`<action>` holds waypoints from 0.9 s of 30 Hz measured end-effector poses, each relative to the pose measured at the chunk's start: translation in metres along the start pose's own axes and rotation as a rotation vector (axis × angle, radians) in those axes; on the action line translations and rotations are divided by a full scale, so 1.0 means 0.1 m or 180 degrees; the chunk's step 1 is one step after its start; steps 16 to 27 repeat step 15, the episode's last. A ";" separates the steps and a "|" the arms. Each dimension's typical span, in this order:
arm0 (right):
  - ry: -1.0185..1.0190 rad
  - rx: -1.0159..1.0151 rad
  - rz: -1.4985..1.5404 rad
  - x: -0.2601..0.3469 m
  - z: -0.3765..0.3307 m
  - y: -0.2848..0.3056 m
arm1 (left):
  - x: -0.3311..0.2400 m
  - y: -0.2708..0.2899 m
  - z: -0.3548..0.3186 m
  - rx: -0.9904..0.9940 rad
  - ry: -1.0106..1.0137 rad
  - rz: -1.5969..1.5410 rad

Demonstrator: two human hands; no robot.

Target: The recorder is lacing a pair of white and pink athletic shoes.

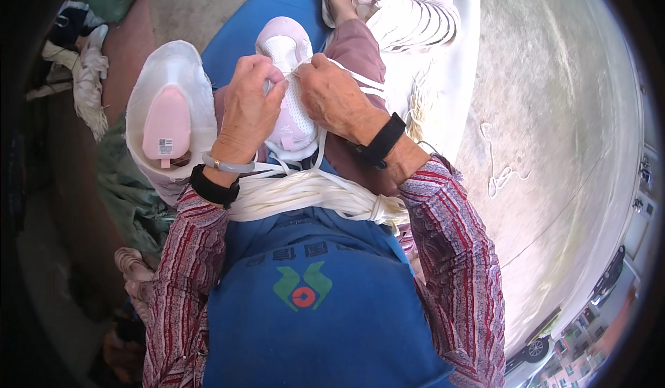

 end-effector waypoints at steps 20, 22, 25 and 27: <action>-0.0168 -0.0041 0.0327 0.10 -0.12 0.10 | -0.14 -0.03 -0.04 0.0109 -0.0224 0.0143; -0.0168 -0.0041 0.0327 0.10 -0.12 0.10 | -0.14 -0.03 -0.04 0.0109 -0.0224 0.0143; -0.0168 -0.0041 0.0327 0.10 -0.12 0.10 | -0.14 -0.03 -0.04 0.0109 -0.0224 0.0143; -0.0168 -0.0041 0.0327 0.10 -0.12 0.10 | -0.14 -0.03 -0.04 0.0109 -0.0224 0.0143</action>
Point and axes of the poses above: each hand's wrist, its own z-axis towards the middle knuckle, its own y-axis out of the back of the hand, x = y × z, the point moved 3 cm from there along z, towards the middle knuckle, and after that the axes turned 9 degrees about -z, right-handed, at the moved point
